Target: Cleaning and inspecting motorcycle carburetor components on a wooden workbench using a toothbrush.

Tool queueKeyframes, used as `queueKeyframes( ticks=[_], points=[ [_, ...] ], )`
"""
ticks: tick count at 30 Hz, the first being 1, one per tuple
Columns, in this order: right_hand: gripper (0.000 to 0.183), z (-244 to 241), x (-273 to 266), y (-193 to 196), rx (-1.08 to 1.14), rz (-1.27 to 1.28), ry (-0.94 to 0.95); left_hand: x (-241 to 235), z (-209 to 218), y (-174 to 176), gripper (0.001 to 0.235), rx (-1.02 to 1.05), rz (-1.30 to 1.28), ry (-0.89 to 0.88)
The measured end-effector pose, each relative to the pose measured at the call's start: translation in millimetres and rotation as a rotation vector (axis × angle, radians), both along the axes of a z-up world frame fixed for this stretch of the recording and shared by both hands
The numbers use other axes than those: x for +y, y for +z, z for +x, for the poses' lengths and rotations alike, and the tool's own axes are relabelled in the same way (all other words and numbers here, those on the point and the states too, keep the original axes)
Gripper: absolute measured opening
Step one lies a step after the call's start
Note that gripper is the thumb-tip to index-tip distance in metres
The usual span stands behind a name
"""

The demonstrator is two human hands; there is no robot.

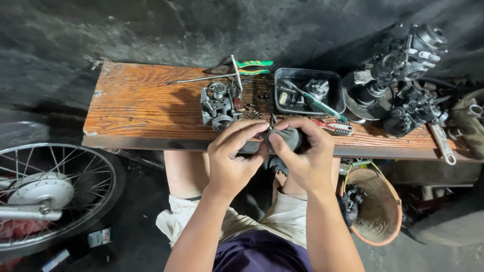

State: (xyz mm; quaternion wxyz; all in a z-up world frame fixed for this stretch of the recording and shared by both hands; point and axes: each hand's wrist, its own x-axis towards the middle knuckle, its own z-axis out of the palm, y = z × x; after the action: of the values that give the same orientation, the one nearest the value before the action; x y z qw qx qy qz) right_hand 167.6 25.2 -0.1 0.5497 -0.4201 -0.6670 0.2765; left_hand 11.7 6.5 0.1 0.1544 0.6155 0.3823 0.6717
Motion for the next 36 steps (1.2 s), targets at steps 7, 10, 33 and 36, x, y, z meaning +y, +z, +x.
queueKeyframes(
  ticks=[7, 10, 33, 36],
  points=[
    [0.007, -0.3, 1.4, -7.1, 0.056, -0.086, -0.050, 6.6, 0.4, -0.7, 0.033, 0.044, 0.012, -0.008],
    [0.005, 0.5, 1.8, -7.4, 0.077, -0.109, -0.070, 7.7, 1.3, -2.7, 0.027, 0.008, -0.009, -0.059],
    [0.010, 9.0, 12.6, -15.1, 0.163, 0.071, -0.116, 13.1, 16.4, -28.4, 0.038, -0.498, -0.381, -0.333],
    [0.012, 13.3, 20.3, -11.0, 0.151, 0.156, 0.107, 9.9, 9.7, -26.5, 0.037, -0.553, -0.440, -0.362]
  ],
)
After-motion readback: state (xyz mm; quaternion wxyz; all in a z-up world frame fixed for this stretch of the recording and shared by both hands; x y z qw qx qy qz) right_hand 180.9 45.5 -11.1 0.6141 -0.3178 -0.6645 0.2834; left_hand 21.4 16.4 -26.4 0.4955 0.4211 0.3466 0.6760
